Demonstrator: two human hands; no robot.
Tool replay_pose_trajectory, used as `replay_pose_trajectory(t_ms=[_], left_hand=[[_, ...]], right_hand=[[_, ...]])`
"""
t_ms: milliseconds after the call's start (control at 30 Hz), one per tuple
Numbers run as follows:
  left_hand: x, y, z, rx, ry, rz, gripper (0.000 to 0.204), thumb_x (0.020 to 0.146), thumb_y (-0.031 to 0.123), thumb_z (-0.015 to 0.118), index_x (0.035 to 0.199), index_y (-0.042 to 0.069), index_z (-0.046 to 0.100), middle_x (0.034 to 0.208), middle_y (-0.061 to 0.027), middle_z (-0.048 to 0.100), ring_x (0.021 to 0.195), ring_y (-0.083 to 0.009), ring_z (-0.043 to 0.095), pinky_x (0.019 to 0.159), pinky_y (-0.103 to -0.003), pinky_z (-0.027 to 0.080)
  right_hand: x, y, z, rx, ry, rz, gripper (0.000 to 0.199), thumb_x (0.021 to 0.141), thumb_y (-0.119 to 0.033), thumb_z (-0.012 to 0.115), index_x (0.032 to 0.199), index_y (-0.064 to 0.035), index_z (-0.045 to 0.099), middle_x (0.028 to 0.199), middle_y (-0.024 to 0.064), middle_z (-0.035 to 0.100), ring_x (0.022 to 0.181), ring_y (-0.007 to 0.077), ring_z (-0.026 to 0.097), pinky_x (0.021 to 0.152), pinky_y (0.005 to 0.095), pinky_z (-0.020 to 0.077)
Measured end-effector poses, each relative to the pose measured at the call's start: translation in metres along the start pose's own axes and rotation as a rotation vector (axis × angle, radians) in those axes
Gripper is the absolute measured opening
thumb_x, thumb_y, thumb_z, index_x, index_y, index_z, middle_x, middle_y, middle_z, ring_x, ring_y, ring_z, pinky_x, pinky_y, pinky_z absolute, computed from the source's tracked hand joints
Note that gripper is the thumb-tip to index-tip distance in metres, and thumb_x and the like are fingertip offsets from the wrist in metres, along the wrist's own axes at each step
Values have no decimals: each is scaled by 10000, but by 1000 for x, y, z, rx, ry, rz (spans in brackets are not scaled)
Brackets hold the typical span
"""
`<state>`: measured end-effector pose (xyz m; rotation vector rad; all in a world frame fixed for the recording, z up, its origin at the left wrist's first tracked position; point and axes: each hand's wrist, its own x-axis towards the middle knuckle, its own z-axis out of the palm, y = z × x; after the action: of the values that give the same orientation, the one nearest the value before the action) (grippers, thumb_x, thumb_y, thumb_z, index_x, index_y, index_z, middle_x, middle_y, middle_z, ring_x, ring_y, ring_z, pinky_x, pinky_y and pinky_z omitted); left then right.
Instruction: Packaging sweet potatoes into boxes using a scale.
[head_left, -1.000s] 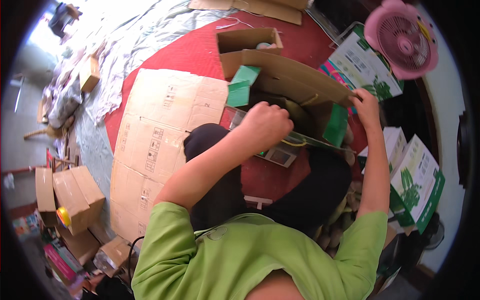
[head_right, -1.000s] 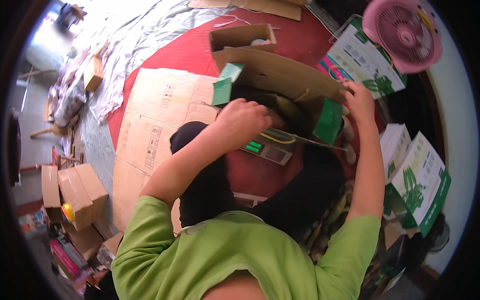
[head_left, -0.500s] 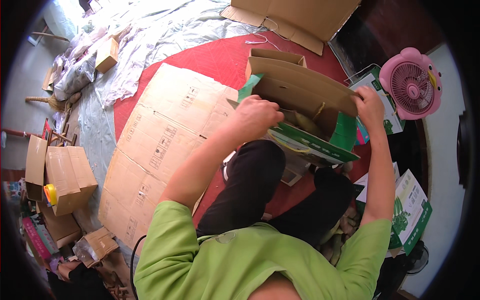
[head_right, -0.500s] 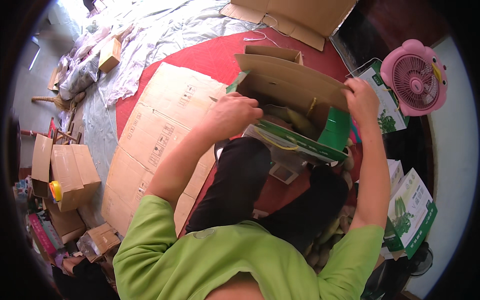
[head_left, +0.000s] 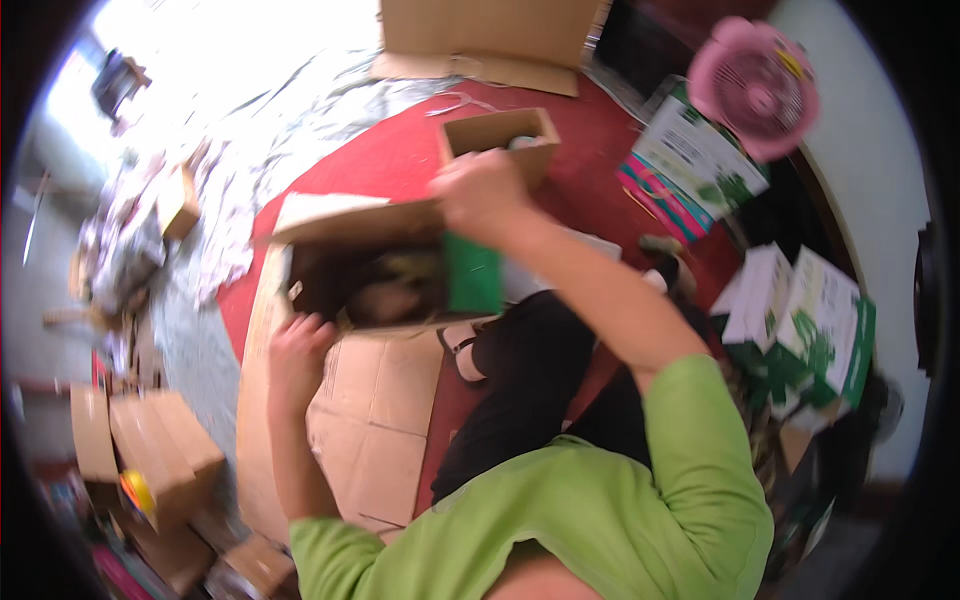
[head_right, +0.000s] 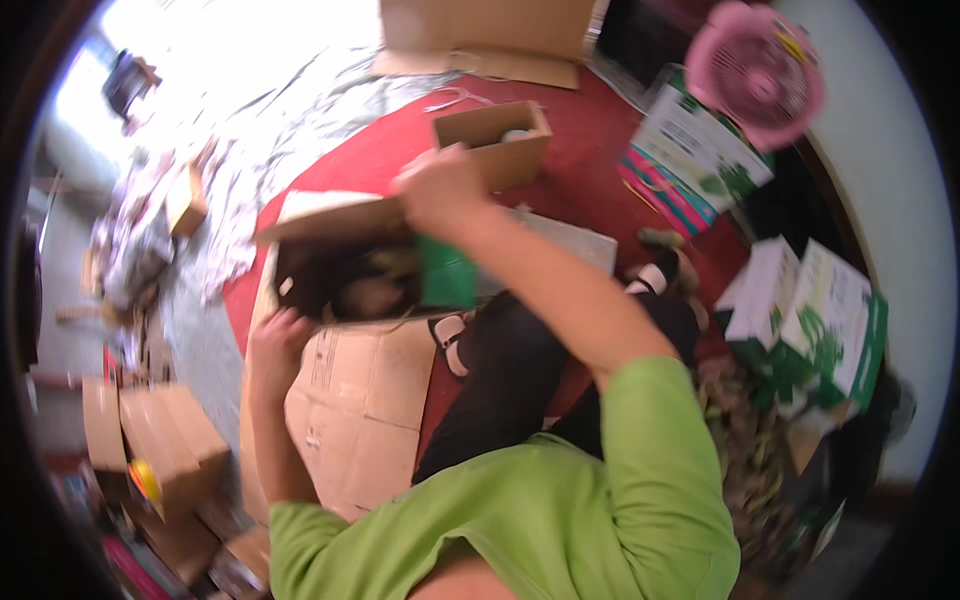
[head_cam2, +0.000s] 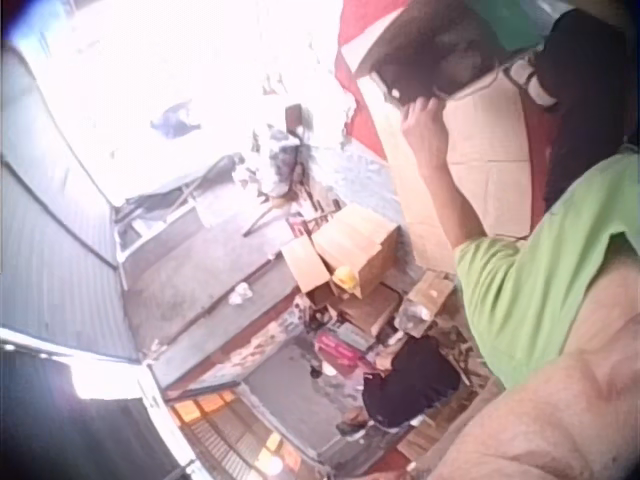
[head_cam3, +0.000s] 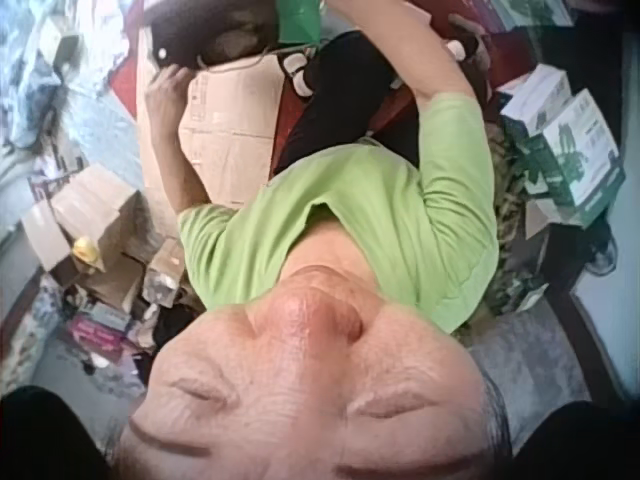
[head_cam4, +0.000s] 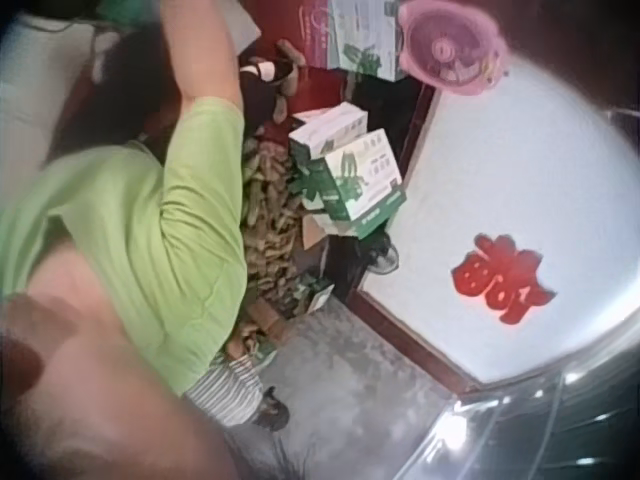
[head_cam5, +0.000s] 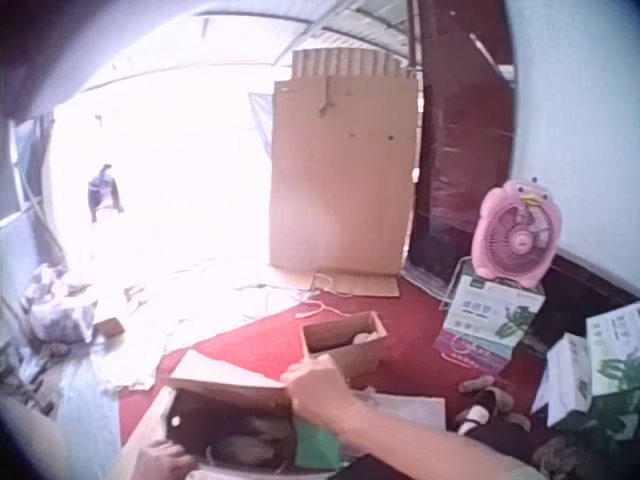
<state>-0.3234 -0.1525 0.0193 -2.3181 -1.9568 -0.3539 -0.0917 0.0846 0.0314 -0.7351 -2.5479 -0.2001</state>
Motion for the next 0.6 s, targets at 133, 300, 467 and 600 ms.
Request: replay_pose_trajectory(t_ms=[133, 300, 467, 600], left_hand=[[-78, -18, -11, 153, -123, -152, 73, 732, 40, 535, 786, 62, 579, 752, -117, 503, 781, -318, 539, 663, -431, 418], [-204, -61, -6, 324, -299, -223, 130, 847, 133, 522, 736, 65, 525, 815, -154, 534, 687, -378, 559, 572, -475, 441], [-292, -38, -34, 68, -622, -603, 138, 866, 138, 571, 869, 95, 702, 899, -134, 674, 819, -306, 632, 685, -388, 503], [-248, -46, -11, -12, -542, -502, 139, 871, 144, 578, 877, 88, 705, 902, -139, 676, 823, -303, 635, 693, -383, 505]], right_hand=[[-10, -82, 71, 176, -34, 59, 222, 551, -219, 659, 704, -59, 655, 721, 130, 645, 691, 280, 632, 679, 432, 463], [-37, -202, 97, 333, -314, 43, 227, 639, -242, 667, 785, -78, 727, 807, 119, 692, 798, 263, 653, 857, 482, 443], [-75, -292, 107, 693, -591, 77, 203, 693, -202, 659, 816, -58, 733, 831, 150, 702, 817, 296, 678, 840, 484, 484], [-74, -273, 76, 721, -665, -93, 321, 705, -315, 744, 826, -18, 723, 823, 157, 698, 844, 298, 685, 698, 443, 528]])
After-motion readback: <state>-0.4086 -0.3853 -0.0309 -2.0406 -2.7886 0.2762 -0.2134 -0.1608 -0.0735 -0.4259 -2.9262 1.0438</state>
